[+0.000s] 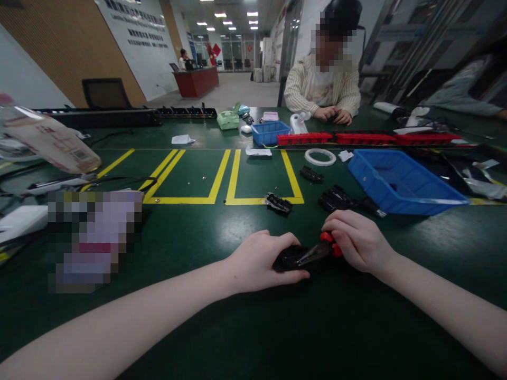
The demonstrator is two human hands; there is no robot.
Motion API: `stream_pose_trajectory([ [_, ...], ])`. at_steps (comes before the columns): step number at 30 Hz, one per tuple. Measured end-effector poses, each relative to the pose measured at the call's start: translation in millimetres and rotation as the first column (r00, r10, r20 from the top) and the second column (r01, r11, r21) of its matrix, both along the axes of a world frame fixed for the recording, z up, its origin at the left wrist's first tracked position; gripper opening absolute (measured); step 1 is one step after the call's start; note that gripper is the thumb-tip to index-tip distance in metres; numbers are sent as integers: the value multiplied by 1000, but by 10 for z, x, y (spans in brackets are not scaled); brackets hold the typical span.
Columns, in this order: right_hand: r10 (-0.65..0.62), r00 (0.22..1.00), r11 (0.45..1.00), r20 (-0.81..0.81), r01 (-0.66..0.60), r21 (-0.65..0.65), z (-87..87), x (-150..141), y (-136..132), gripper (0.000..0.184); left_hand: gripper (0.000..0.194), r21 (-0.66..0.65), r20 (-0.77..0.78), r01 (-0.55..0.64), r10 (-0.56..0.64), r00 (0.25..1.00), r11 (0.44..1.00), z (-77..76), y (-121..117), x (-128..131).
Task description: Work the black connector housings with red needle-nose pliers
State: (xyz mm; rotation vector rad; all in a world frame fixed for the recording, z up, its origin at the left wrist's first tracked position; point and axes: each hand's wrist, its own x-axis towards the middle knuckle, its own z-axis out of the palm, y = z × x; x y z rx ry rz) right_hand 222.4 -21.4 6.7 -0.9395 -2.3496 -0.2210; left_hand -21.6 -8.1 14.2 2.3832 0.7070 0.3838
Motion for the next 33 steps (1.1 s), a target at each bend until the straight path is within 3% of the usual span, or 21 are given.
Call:
stream_pose_trajectory([
  [19,-11,1000,1000,21,11,7,1,-20,-6,21,37,58,-62,16,-12,998,998,-10,1,5],
  [33,-24,999,1000,-34,24,-3,-65,0,-1,20,35,-5,-24,6,-6,1000,1000,18,-2,-1],
])
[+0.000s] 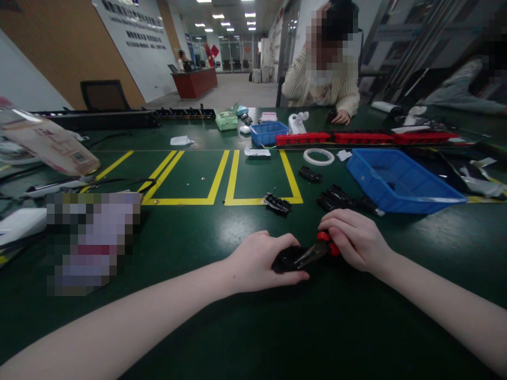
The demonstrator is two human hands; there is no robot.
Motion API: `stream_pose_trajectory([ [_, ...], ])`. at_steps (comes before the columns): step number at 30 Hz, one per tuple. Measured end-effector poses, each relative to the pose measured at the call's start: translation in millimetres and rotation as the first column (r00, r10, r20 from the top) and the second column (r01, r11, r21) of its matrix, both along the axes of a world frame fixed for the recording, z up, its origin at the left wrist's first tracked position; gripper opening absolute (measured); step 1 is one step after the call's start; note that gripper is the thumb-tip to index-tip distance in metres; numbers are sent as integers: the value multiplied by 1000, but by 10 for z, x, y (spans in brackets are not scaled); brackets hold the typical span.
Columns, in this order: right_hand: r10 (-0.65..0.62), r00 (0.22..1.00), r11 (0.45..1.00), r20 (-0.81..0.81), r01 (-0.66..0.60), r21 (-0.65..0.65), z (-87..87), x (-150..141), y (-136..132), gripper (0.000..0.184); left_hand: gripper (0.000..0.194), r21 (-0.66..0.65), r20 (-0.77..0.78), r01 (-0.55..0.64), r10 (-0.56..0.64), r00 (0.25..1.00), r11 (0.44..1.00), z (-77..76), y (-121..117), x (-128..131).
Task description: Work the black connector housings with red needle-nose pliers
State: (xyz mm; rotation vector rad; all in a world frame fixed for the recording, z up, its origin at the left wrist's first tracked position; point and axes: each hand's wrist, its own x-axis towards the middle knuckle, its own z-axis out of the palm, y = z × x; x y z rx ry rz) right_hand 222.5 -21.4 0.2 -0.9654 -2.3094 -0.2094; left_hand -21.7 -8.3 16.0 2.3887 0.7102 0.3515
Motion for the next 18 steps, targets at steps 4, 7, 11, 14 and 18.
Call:
stream_pose_trajectory([
  [4,-21,999,1000,-26,21,-4,30,-1,8,22,35,-9,-13,-17,17,1000,1000,6,-4,0],
  [7,-23,1000,1000,-21,23,-8,59,-2,18,22,35,-10,-17,-26,25,1000,1000,6,-4,0],
  [11,-15,1000,1000,-16,15,-10,75,-2,19,22,34,-16,2,-19,19,1000,1000,-1,-1,-1],
  [14,-4,1000,1000,-13,4,-17,69,-2,14,22,34,-12,12,-18,18,1000,1000,-7,0,-1],
  [18,5,1000,1000,-3,-5,-28,56,-4,7,23,35,1,8,-20,20,1000,1000,-6,-1,-1],
])
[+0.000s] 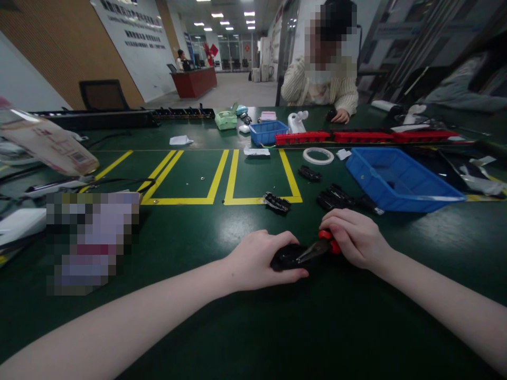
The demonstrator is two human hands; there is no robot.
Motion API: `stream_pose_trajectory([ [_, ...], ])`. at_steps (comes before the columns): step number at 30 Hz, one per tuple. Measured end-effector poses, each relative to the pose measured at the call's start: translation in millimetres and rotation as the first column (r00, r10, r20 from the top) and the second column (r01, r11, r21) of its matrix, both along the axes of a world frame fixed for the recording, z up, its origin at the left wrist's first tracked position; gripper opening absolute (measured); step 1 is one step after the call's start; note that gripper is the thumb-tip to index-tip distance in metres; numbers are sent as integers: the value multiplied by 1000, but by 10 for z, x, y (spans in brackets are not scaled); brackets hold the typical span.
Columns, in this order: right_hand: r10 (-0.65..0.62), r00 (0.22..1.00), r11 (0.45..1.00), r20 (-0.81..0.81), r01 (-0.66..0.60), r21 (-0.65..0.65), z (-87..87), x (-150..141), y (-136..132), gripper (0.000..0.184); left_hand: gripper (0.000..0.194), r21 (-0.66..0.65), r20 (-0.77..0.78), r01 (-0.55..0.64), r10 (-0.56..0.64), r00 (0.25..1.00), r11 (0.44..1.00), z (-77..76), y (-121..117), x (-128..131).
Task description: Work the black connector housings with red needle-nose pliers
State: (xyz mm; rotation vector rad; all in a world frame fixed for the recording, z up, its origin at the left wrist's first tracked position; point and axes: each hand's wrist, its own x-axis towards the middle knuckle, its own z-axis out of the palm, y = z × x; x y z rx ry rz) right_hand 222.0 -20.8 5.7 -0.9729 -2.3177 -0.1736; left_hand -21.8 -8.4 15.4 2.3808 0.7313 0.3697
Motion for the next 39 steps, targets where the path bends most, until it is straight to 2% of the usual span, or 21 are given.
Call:
stream_pose_trajectory([
  [24,8,1000,1000,3,-8,12,11,17,4,23,35,-18,-6,-13,13,1000,1000,6,-2,-8],
  [32,33,998,997,59,-37,70,8,-1,-24,20,33,35,-24,48,-47,999,998,-8,2,5],
  [39,26,999,998,43,-29,64,5,24,-21,20,33,25,7,40,-40,999,999,-19,5,1],
])
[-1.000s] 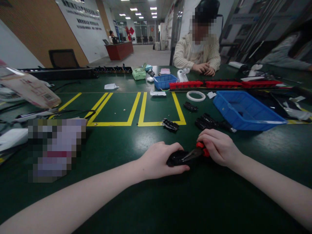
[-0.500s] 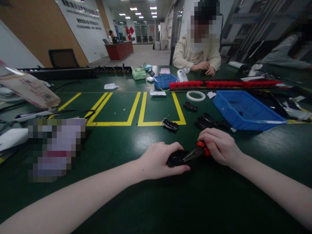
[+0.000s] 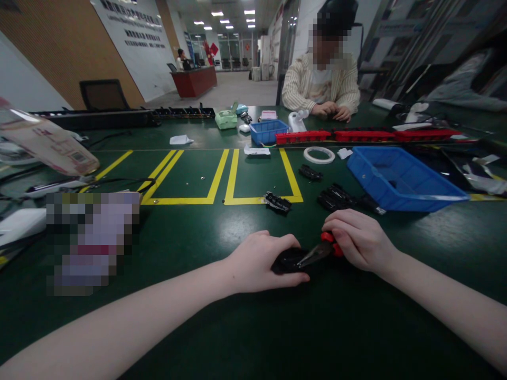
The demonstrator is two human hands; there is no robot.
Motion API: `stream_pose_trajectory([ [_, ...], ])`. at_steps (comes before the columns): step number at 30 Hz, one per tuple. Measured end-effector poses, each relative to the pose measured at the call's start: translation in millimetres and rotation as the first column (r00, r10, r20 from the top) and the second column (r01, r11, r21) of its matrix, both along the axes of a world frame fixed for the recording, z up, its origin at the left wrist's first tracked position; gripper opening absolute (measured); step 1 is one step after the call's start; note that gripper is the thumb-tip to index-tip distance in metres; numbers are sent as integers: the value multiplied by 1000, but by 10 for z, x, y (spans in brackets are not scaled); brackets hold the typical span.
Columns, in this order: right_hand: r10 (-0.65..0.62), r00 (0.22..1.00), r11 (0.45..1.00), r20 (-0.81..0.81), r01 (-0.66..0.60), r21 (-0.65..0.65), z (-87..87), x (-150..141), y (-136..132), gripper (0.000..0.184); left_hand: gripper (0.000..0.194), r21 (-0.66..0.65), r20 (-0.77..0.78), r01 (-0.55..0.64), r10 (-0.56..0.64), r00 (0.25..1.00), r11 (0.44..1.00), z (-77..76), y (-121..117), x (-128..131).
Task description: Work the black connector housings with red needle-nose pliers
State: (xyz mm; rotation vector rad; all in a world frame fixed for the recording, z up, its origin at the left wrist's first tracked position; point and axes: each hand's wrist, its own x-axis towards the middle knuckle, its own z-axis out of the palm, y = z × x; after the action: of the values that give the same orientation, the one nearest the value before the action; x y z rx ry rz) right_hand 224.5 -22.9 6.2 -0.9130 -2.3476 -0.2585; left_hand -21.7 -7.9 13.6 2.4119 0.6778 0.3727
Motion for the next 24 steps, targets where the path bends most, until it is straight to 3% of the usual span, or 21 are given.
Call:
stream_pose_trajectory([
  [24,-32,999,999,-30,31,-18,-37,4,13,20,34,-18,-27,-13,12,1000,1000,7,0,5],
])
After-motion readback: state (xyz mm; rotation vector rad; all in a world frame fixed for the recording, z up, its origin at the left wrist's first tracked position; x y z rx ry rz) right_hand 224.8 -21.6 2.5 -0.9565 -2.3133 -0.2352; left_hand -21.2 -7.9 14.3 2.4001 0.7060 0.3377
